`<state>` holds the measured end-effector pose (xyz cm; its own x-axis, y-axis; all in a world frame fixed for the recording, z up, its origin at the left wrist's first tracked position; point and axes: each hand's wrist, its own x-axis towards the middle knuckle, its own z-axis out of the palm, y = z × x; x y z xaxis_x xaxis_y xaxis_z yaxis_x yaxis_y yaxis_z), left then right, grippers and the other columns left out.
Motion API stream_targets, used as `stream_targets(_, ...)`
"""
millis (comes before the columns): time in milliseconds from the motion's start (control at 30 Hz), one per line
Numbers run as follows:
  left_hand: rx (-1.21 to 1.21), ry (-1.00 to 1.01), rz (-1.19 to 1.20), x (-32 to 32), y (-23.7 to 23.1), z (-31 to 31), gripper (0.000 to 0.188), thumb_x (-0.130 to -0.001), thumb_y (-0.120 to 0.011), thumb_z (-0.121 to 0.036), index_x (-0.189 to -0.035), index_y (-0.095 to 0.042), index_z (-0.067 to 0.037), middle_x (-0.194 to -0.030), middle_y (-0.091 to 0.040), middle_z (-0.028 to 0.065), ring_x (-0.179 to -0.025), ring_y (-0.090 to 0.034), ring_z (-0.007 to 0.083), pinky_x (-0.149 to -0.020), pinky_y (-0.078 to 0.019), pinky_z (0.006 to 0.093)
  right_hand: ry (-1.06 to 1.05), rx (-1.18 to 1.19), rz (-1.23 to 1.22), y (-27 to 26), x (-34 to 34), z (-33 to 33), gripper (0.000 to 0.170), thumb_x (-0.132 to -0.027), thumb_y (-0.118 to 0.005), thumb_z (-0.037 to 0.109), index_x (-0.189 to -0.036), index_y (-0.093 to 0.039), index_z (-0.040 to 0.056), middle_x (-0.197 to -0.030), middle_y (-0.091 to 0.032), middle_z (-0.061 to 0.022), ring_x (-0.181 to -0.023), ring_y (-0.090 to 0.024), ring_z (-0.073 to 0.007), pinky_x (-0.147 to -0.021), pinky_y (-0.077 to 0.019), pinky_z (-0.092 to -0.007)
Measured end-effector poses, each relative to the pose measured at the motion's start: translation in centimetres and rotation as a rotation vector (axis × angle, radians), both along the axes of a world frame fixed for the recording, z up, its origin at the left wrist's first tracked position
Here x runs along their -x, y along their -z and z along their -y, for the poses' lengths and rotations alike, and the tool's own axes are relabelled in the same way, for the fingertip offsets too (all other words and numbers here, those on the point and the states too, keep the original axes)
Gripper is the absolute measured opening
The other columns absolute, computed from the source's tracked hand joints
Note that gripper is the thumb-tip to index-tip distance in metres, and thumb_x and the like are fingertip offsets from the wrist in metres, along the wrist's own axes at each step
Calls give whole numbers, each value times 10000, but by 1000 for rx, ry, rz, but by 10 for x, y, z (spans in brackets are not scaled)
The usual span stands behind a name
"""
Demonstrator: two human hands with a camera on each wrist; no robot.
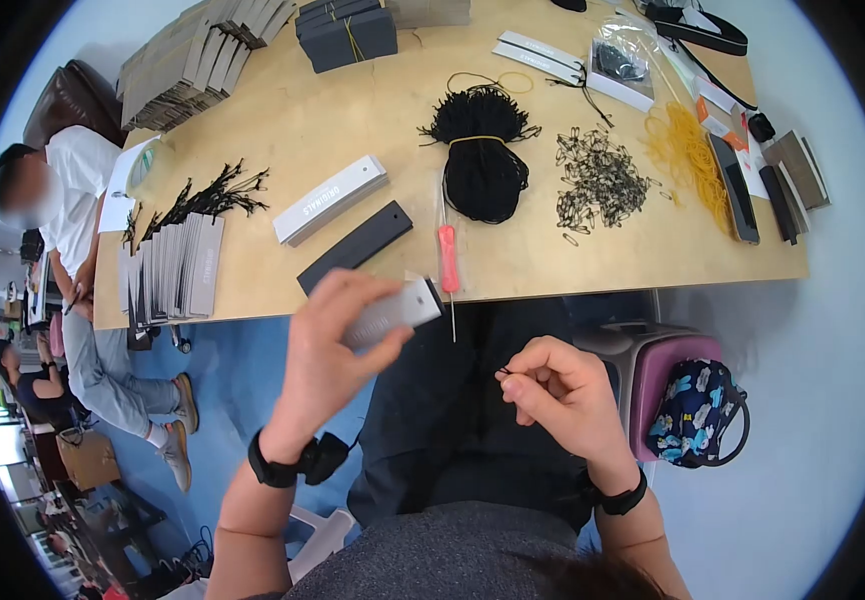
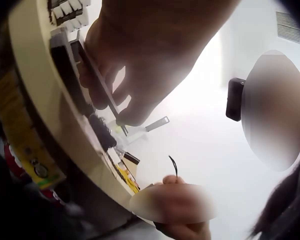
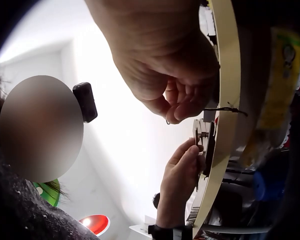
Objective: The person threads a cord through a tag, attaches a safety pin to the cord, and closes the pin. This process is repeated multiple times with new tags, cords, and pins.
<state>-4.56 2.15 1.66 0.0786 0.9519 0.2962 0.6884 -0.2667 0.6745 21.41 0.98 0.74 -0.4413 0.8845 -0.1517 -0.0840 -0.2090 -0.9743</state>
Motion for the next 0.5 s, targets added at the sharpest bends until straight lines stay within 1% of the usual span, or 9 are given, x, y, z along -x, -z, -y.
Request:
stream_targets(67,90,55,122,-7,12,16,393,-686,-832,-16,-1057,-702,-14,-1019,-694,121,-921,-666,259,-830,-515,318,-9,9,18,1,-1,0,87,-964,-662,71,-960,-631,-10,-782,-625,-8,-637,-586,-31,-566,-449,-179)
stream_targets(100,147,50,154,-11,15,22,420,-693,-852,-25,-1092,-724,-25,-1030,-709,123,-929,-681,251,-819,-522,316,-8,12,21,2,0,1,87,-964,-662,71,-960,-631,-10,-782,-625,-8,-637,-586,-31,-566,-449,-179)
stream_targets(133,150,49,157,-15,20,26,420,-693,-852,-25,-1092,-724,-25,-1030,-709,123,-929,-681,251,-819,-522,316,-12,24,9,3,2,1,86,-966,-660,71,-963,-632,-10,-781,-623,-6,-635,-583,-30,-565,-449,-180)
stream_targets(233,166,23,250,-25,36,32,443,-731,-834,-9,-1160,-731,-45,-1015,-714,112,-883,-684,215,-774,-529,295,-31,32,6,6,7,3,83,-966,-658,68,-965,-632,-11,-775,-618,-4,-635,-581,-29,-562,-448,-182)
stream_targets(300,148,8,257,-26,45,34,440,-735,-831,-7,-1162,-731,-46,-1020,-714,112,-881,-684,212,-771,-530,295,-41,31,15,9,11,4,80,-964,-658,64,-964,-632,-12,-771,-616,-3,-637,-580,-28,-561,-448,-182)
stream_targets(367,128,-5,263,-28,50,34,437,-740,-828,-5,-1164,-732,-47,-1024,-714,112,-879,-684,209,-768,-531,294,57,-31,88,18,18,2,76,-948,-674,51,-969,-653,-19,-776,-631,-21,-635,-588,-37,-559,-455,-192)
stream_targets(400,108,-18,264,-29,52,33,418,-747,-827,-8,-1153,-738,-47,-992,-718,109,-861,-682,201,-753,-529,292,56,-30,89,23,22,0,76,-948,-674,51,-969,-653,-19,-776,-631,-21,-635,-588,-37,-559,-455,-192)
stream_targets(467,88,-31,267,-31,54,31,399,-753,-825,-11,-1143,-743,-46,-960,-722,105,-843,-679,192,-739,-528,290,201,-227,249,34,32,-5,90,-930,-695,49,-980,-674,-23,-785,-651,-43,-632,-600,-51,-562,-468,-208)
stream_targets(500,86,-18,254,-31,54,30,364,-759,-822,-11,-1115,-749,-38,-919,-723,100,-818,-674,179,-724,-525,287,193,-232,258,38,34,-7,113,-907,-715,51,-993,-689,-18,-813,-671,-78,-635,-625,-97,-568,-482,-238)
